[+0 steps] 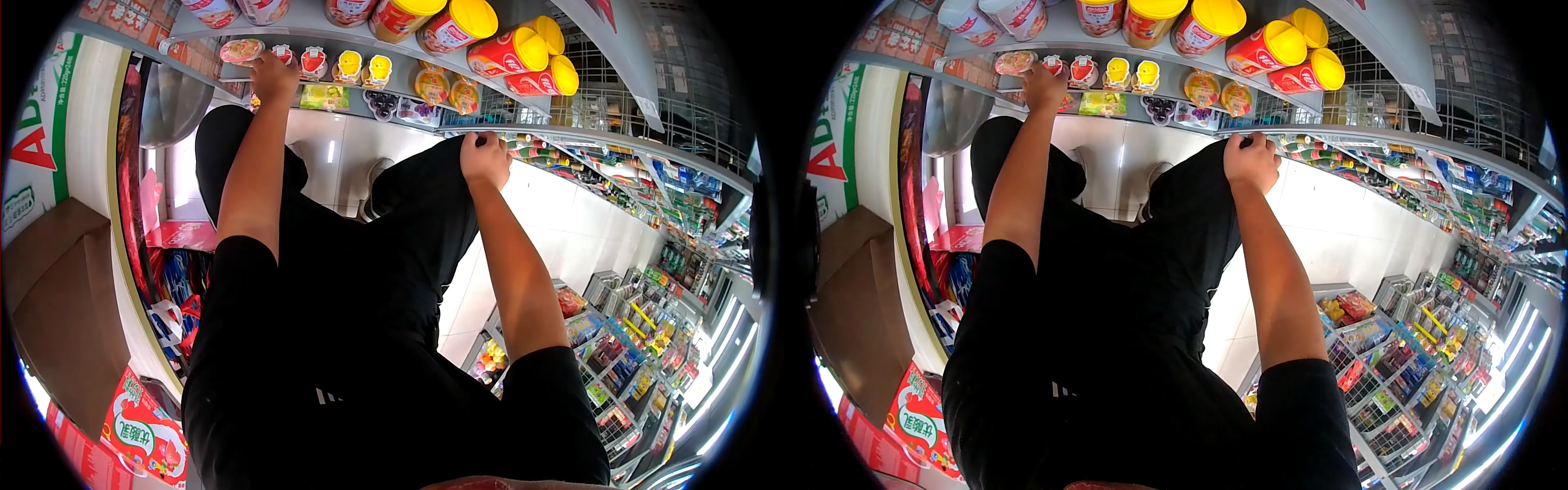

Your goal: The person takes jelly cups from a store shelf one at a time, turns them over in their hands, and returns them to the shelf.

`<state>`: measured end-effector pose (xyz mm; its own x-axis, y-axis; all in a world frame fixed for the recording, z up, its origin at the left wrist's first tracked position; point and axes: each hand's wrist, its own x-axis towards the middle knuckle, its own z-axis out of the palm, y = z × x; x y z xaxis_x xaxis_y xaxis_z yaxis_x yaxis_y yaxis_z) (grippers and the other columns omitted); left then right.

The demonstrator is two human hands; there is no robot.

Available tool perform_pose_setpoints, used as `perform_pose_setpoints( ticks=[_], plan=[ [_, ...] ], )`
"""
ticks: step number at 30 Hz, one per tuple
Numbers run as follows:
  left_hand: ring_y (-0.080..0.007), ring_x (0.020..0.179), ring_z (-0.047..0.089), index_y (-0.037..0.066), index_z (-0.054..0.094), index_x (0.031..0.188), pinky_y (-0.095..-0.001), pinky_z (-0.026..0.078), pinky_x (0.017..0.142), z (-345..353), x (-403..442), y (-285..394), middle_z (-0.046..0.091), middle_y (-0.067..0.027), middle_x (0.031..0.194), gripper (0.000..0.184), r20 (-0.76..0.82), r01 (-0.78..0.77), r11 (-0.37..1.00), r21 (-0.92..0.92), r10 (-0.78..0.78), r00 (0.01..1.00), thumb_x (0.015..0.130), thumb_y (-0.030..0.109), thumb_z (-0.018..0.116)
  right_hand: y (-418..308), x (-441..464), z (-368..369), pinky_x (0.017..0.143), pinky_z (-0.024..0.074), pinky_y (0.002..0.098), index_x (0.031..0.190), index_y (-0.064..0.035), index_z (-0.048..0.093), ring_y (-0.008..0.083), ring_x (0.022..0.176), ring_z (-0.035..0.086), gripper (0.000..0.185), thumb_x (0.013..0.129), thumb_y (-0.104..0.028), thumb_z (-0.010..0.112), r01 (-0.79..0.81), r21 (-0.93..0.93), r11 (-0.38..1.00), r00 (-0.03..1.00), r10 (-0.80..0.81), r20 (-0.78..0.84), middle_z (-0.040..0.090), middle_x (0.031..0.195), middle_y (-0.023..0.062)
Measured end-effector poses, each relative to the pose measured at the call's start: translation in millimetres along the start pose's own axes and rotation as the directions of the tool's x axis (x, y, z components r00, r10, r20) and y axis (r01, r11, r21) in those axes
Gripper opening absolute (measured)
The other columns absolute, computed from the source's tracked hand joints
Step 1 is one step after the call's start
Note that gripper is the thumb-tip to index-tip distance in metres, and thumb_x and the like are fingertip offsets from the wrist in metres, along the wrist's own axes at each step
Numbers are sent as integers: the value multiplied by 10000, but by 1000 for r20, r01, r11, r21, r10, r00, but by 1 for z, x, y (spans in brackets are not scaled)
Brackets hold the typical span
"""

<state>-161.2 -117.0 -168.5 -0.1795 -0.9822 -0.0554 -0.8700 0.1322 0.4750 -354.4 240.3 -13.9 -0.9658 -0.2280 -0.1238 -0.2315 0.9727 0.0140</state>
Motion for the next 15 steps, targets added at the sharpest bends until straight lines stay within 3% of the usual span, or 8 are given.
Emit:
perform_pose_setpoints(
  ticks=[15],
  plan=[
    [-426, 1209, 609, 15, 572, 1272, -546, 509, 995, -1, 0, -1, 602, -210, 1314, 663, -59, -26, 997, -66, 23, 998, 850, 481, 782, -1, 0, -1, 1030, 500, 481, 1259, -127, 696, 386, 1245, 582, 519, 925, -485, 523, -1, -2, 1000, 1000, 1, 1, 653, 1347, 126]
  ],
)
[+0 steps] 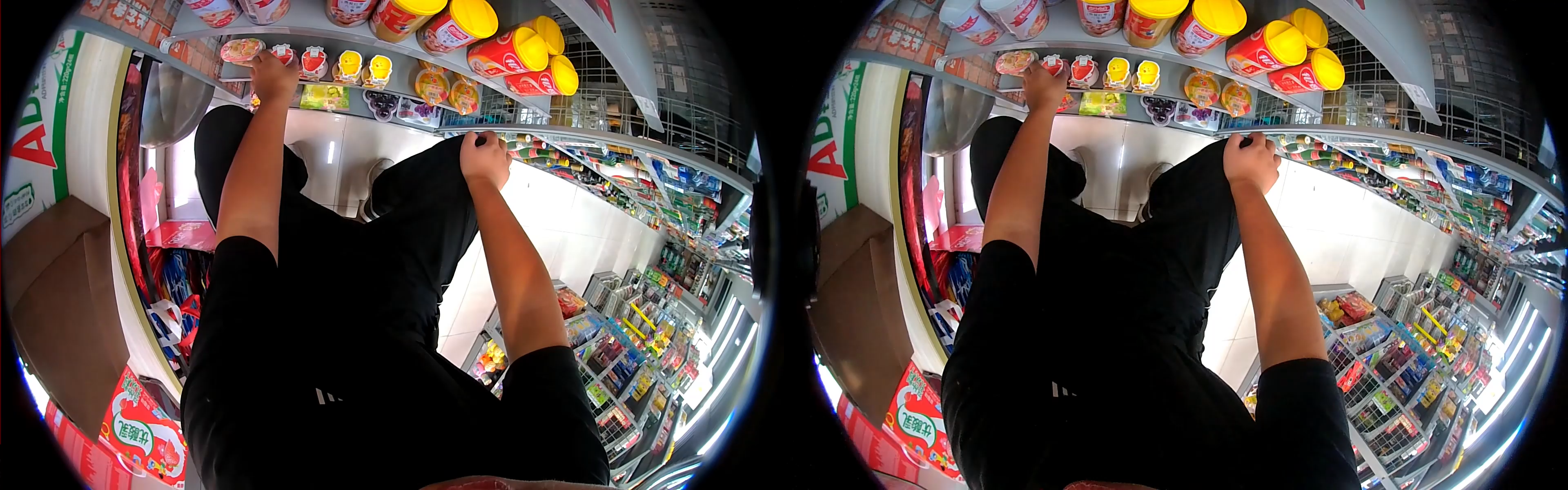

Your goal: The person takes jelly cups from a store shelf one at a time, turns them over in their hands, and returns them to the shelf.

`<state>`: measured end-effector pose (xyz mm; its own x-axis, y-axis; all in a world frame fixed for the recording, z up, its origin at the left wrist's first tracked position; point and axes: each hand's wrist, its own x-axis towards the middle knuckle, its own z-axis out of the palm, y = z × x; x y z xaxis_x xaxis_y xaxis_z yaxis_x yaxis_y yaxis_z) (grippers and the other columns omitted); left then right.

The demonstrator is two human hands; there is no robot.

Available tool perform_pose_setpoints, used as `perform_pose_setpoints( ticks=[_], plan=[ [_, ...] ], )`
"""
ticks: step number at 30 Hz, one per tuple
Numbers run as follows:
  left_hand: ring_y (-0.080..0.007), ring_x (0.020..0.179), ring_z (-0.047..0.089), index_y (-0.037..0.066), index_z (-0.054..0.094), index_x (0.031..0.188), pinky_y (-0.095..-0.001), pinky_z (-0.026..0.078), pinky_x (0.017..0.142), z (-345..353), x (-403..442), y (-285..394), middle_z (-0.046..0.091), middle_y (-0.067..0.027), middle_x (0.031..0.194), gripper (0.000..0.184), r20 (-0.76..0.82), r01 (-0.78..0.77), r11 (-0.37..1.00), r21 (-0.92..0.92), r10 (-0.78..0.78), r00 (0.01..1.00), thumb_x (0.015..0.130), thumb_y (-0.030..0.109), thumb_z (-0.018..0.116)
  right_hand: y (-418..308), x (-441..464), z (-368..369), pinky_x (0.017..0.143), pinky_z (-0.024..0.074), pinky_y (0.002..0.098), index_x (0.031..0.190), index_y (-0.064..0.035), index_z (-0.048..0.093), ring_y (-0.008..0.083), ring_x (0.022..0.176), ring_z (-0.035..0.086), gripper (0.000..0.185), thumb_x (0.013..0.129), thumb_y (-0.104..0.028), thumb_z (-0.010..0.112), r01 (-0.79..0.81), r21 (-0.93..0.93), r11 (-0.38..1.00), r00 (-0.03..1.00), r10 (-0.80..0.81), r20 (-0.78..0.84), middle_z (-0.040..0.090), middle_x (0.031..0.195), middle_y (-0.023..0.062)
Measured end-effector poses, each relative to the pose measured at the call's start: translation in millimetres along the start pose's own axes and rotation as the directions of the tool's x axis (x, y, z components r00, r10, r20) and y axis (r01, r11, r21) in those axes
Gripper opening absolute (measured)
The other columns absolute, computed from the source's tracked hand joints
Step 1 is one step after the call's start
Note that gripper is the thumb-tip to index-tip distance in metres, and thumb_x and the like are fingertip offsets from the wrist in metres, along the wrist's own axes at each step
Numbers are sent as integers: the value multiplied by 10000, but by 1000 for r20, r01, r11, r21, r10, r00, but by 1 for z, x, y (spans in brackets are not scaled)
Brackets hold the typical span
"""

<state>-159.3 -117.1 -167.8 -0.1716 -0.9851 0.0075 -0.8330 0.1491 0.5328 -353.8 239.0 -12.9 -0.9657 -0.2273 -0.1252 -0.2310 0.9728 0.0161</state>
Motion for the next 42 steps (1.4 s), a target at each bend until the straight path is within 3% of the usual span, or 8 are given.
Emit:
perform_pose_setpoints(
  ticks=[23, 25, 27, 31, 35, 37, 39, 42],
  plan=[
    [-397, 1087, 661, -50, 669, 1180, -435, 515, 983, -101, -38, 34, 691, -254, 1155, 538, -152, -266, 922, -281, 231, 961, 793, 283, 839, 0, -7, 0, 1025, 493, 519, 1256, -126, 698, 394, 1243, 582, 548, 916, -517, 521, 42, 63, 997, 999, -44, 29, 640, 1352, 143],
    [-371, 943, 697, -14, 708, 983, -427, 544, 871, -109, -40, 22, 728, -170, 989, 391, -157, -269, 838, -474, 220, 963, 786, 294, 844, -3, -12, -2, 1023, 491, 521, 1258, -116, 694, 394, 1245, 580, 560, 914, -525, 525, 59, 82, 995, 998, -60, 17, 636, 1352, 146],
    [-289, 956, 719, -32, 685, 1084, -375, 549, 878, -99, -45, 4, 739, -150, 1028, 412, -160, -281, 818, -502, 231, 960, 833, 258, 837, -7, -20, -7, 1021, 490, 524, 1261, -106, 690, 395, 1247, 579, 573, 913, -532, 529, 71, 104, 992, 997, -72, 6, 632, 1353, 148],
    [-167, 1042, 682, -86, 577, 1273, -300, 552, 903, -127, -98, -3, 705, -119, 1140, 502, 156, 114, 432, -894, 63, 986, 885, 119, 822, -8, -53, 0, 1031, 465, 536, 1281, -76, 651, 398, 1239, 581, 594, 893, -522, 595, 196, 113, 974, 978, -185, -98, 644, 1289, 169],
    [-162, 1078, 669, -58, 598, 1260, -286, 526, 959, -137, -138, -13, 688, -108, 1175, 402, 288, 255, 247, -935, 105, 952, 929, 82, 779, -14, -101, 7, 1005, 434, 551, 1222, -62, 630, 375, 1109, 612, 479, 869, -375, 713, 663, 148, 733, 672, -496, -550, 679, 1165, 174],
    [-163, 1073, 663, -27, 599, 1248, -296, 525, 971, -149, -161, -11, 679, -88, 1149, 355, 430, 419, 101, -903, 147, 891, 944, 71, 755, -26, -129, 12, 997, 461, 486, 1213, -39, 629, 364, 1109, 625, 452, 888, -332, 743, 697, 340, 632, 691, -465, -553, 679, 1184, 184],
    [-167, 1078, 662, 12, 625, 1187, -329, 523, 995, -151, -181, -10, 684, -77, 1148, 265, 487, 498, 8, -867, 220, 845, 962, 93, 739, -50, -160, 24, 980, 481, 406, 1247, -14, 595, 302, 1133, 633, 506, 913, -351, 771, 403, 884, 236, 870, -397, -291, 673, 1233, 173],
    [-168, 1081, 669, 75, 649, 1156, -357, 502, 1036, -156, -213, -5, 707, -49, 1145, 193, 571, 603, -7, -798, 314, 759, 985, 141, 711, -69, -195, 50, 1024, 478, 374, 1485, -2, 357, 220, 1221, 581, 776, 937, -340, 790, -198, 973, -119, 814, -573, 96, 592, 1357, 168]
  ],
)
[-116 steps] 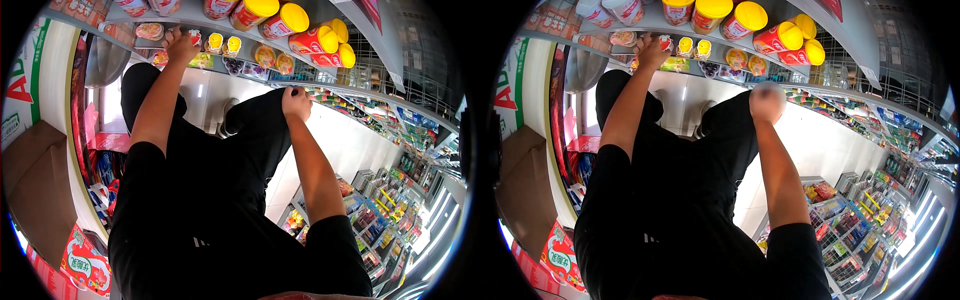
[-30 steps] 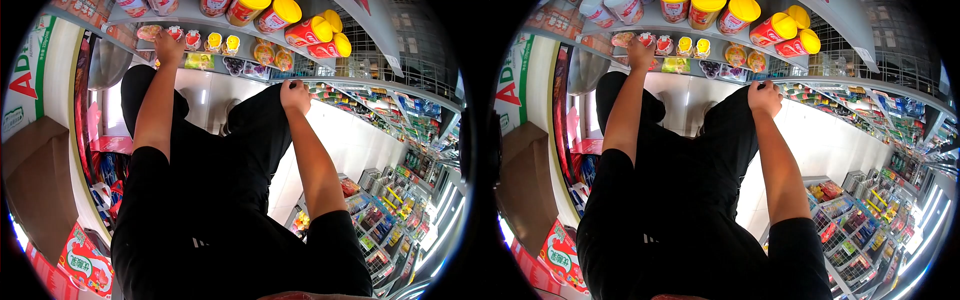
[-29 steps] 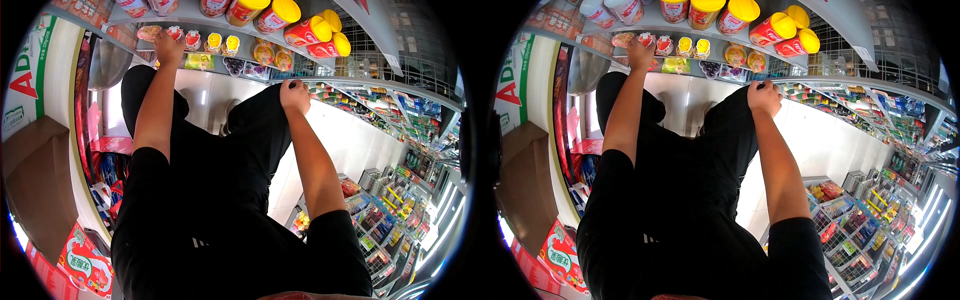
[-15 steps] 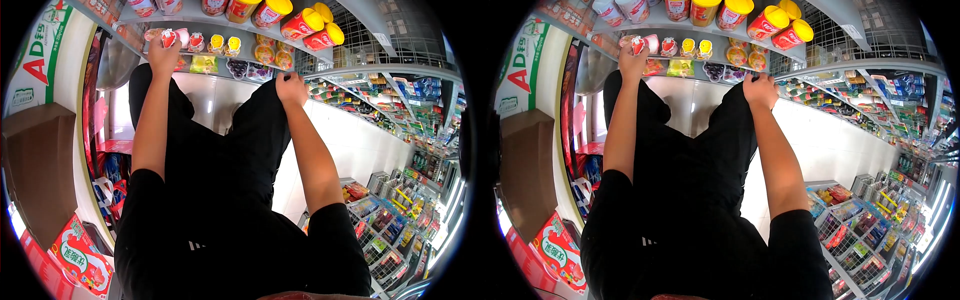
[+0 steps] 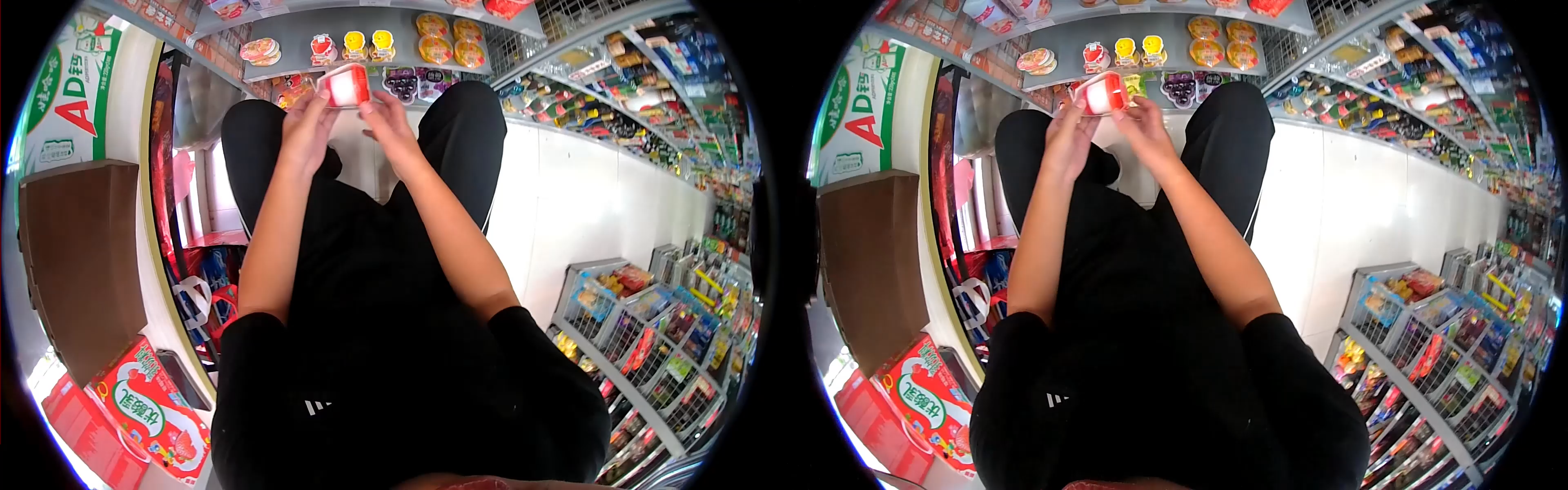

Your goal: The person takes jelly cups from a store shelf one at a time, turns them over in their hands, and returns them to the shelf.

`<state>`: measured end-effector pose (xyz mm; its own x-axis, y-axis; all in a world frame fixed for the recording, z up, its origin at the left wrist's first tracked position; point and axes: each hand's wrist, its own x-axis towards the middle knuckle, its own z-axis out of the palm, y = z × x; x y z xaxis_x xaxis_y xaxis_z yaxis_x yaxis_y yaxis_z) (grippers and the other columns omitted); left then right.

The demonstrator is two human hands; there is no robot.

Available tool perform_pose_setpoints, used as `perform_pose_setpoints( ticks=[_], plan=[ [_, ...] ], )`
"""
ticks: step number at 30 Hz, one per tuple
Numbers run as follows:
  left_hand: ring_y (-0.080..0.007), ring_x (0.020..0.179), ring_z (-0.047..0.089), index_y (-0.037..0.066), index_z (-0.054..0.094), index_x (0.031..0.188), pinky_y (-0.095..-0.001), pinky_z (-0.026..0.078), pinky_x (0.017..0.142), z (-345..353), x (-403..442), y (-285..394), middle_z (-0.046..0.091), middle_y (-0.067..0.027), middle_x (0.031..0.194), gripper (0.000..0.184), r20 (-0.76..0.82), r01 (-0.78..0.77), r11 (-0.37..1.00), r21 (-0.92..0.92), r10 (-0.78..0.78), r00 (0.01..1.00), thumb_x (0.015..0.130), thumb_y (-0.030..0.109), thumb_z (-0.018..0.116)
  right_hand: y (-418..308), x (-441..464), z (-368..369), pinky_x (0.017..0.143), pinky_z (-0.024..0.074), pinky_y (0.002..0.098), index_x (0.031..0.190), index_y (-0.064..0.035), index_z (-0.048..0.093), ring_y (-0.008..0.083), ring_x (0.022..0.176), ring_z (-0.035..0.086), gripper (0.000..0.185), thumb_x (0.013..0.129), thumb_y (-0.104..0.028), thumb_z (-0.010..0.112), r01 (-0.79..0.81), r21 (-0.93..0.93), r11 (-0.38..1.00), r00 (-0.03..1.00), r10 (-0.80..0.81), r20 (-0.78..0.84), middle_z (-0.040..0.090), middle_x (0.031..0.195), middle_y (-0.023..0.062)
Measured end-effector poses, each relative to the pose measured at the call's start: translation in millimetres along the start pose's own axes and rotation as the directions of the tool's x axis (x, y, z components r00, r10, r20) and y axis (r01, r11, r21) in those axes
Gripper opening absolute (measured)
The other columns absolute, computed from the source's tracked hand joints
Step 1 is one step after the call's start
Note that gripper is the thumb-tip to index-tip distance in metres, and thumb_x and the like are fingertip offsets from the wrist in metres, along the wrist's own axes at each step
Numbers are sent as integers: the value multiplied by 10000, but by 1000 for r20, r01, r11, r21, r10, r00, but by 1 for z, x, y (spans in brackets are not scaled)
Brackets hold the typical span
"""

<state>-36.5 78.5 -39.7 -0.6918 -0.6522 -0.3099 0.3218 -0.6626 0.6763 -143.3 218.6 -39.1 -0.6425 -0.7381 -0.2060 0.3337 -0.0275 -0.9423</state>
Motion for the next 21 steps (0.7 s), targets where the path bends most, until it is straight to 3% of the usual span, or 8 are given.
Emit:
perform_pose_setpoints(
  ticks=[1, 5, 6, 9, 13, 15, 21],
  plan=[
    [-157, 1090, 667, 84, 654, 1211, -357, 489, 1053, 3, -8, -6, 711, -34, 1164, 220, 41, 23, 1000, 3, -23, 999, 1005, 158, 680, -1, -7, 5, 1047, 472, 376, 1503, 8, 327, 224, 1237, 574, 810, 929, -309, 803, -43, 38, 998, 996, 40, 74, 576, 1376, 173],
    [-183, 1172, 637, 40, 601, 1280, -388, 470, 1106, 11, -27, -18, 671, -81, 1239, 315, 86, 40, 999, 8, -41, 995, 998, 152, 683, -17, -23, 0, 1078, 457, 371, 1490, 18, 338, 207, 1257, 562, 816, 904, -261, 833, -60, 138, 989, 996, 50, 72, 565, 1386, 153],
    [-206, 1222, 612, 12, 498, 1393, -414, 459, 1126, 16, -30, -18, 634, -114, 1297, 471, 98, 53, 999, 13, -54, 994, 985, 140, 696, -18, -23, -5, 1085, 452, 367, 1485, 14, 345, 200, 1262, 560, 813, 899, -257, 838, -64, 135, 989, 998, 60, 33, 569, 1374, 145],
    [-225, 1247, 600, 27, 400, 1472, -436, 449, 1142, 34, -33, -21, 618, -129, 1315, 604, 92, 103, 987, 124, -115, 989, 970, 138, 717, -22, -27, -19, 1068, 459, 341, 1469, -3, 372, 176, 1258, 561, 795, 884, -247, 851, -59, 174, 983, 997, 68, -46, 593, 1333, 117],
    [-225, 1228, 606, 44, 363, 1503, -437, 464, 1112, 43, -26, -33, 629, -116, 1282, 674, 118, 129, 969, 211, -156, 981, 957, 151, 743, -27, -26, -35, 989, 492, 341, 1436, -24, 423, 158, 1181, 603, 729, 877, -217, 848, -74, 258, 963, 984, 113, -141, 632, 1300, 82],
    [-222, 1209, 609, 54, 361, 1522, -426, 472, 1075, 44, -23, -39, 635, -97, 1251, 709, 154, 175, 904, 389, -251, 956, 951, 181, 761, -26, -25, -44, 979, 499, 354, 1423, -42, 444, 165, 1127, 633, 703, 871, -203, 848, -62, 403, 913, 991, 103, -81, 670, 1242, 72],
    [-206, 1219, 602, 63, 340, 1559, -421, 461, 1065, 49, -17, -44, 629, -85, 1262, 748, 185, 200, 895, 399, -293, 938, 955, 198, 759, -27, -24, -53, 1027, 445, 376, 1321, -95, 609, 148, 1123, 633, 503, 908, -310, 798, -86, 379, 921, 995, 101, -20, 689, 1230, 28]
  ],
)
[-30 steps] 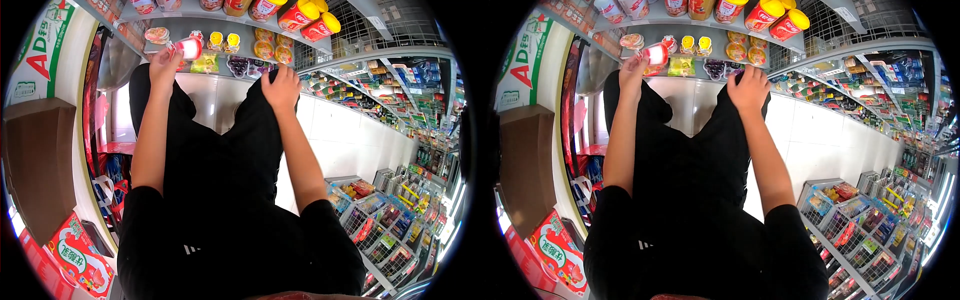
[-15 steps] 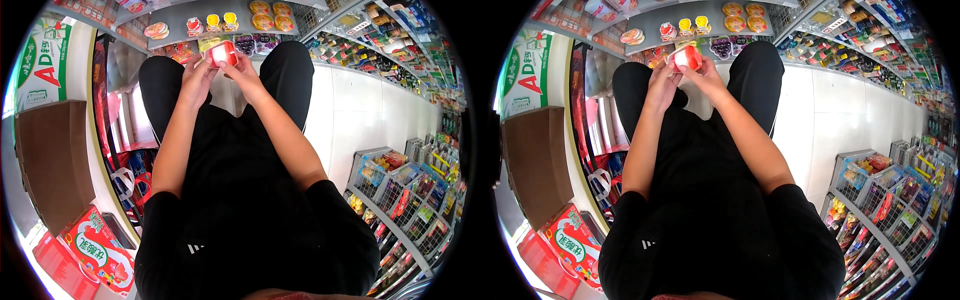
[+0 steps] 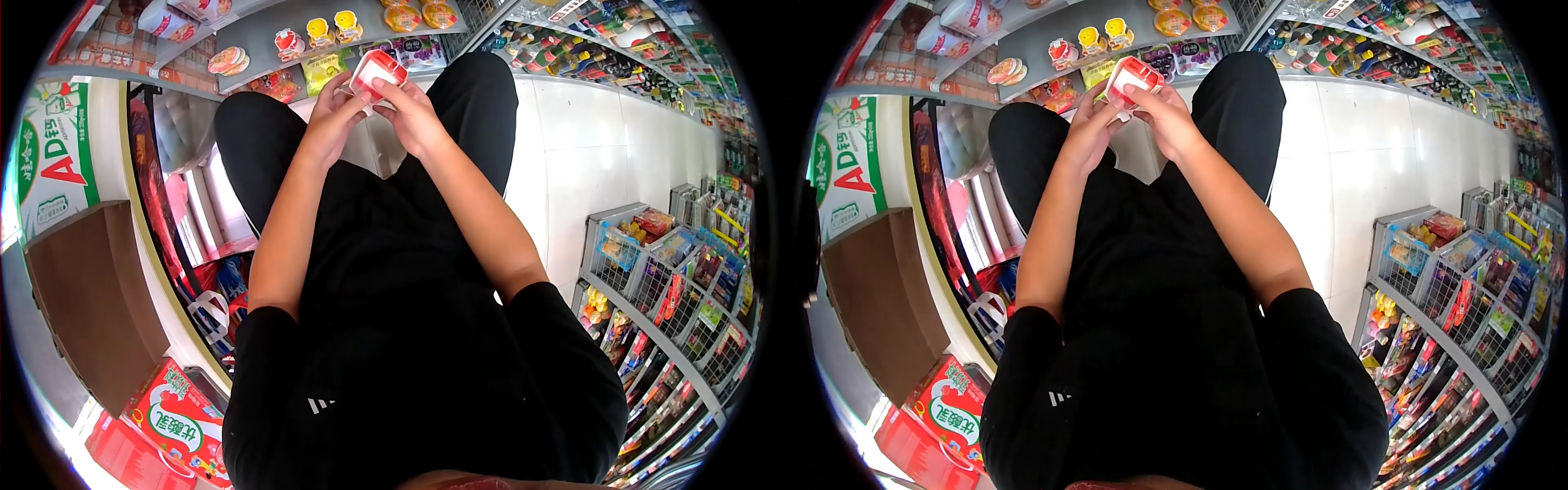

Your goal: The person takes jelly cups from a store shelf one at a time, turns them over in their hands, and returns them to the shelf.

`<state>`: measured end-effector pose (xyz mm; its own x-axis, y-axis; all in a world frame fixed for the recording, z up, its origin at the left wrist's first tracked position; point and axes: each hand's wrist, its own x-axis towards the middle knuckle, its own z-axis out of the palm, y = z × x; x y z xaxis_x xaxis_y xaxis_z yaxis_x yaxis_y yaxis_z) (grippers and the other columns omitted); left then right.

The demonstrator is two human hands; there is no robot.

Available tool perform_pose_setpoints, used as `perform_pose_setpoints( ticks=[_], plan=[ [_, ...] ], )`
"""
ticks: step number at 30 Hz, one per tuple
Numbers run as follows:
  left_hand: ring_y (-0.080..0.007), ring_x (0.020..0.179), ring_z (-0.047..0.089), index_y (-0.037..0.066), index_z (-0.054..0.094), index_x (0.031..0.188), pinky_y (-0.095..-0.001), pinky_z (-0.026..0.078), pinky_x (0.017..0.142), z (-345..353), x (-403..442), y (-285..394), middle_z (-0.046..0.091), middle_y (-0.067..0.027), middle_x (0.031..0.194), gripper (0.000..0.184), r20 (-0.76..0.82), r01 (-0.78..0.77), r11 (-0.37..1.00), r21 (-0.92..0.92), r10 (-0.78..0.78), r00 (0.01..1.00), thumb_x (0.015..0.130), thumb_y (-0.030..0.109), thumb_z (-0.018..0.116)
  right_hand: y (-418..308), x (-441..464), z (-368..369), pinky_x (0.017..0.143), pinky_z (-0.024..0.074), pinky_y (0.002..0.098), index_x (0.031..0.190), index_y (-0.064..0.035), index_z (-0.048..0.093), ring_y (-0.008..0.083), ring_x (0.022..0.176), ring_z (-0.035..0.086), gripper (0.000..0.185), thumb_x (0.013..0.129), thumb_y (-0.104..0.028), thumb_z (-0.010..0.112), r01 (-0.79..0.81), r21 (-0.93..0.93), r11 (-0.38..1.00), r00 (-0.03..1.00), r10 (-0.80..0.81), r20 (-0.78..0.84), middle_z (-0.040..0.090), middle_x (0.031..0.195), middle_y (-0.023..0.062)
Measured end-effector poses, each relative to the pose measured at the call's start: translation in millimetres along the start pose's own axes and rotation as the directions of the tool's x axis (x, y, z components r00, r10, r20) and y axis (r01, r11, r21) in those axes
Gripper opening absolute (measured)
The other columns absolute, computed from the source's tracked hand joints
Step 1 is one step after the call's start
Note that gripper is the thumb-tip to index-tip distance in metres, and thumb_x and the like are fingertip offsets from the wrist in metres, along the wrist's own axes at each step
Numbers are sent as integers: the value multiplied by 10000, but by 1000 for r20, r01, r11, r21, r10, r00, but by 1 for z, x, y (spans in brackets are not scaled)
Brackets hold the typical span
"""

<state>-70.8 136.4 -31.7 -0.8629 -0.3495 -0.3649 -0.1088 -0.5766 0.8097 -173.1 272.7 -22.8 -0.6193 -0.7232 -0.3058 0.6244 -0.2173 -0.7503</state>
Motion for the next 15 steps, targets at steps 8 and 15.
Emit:
perform_pose_setpoints(
  ticks=[8, 15],
  plan=[
    [-238, 1318, 540, 97, 346, 1571, -467, 426, 1103, 1, 10, -7, 536, -72, 1438, 683, 99, 8, 988, -157, 8, 995, 988, 170, 693, -3, 2, 0, 1021, 426, 355, 1310, -119, 634, 145, 1135, 606, 477, 929, -372, 773, -109, 2, 994, 993, 109, 39, 678, 1239, 11],
    [-223, 1382, 476, 94, 368, 1561, -487, 384, 1146, 0, 16, -5, 487, -68, 1509, 640, 192, 49, 997, -57, -37, 981, 1012, 238, 664, -7, 6, 4, 1028, 471, 349, 1336, -67, 587, 156, 1193, 622, 539, 884, -220, 838, 104, -73, 992, 992, -109, -69, 676, 1263, 50]
  ],
)
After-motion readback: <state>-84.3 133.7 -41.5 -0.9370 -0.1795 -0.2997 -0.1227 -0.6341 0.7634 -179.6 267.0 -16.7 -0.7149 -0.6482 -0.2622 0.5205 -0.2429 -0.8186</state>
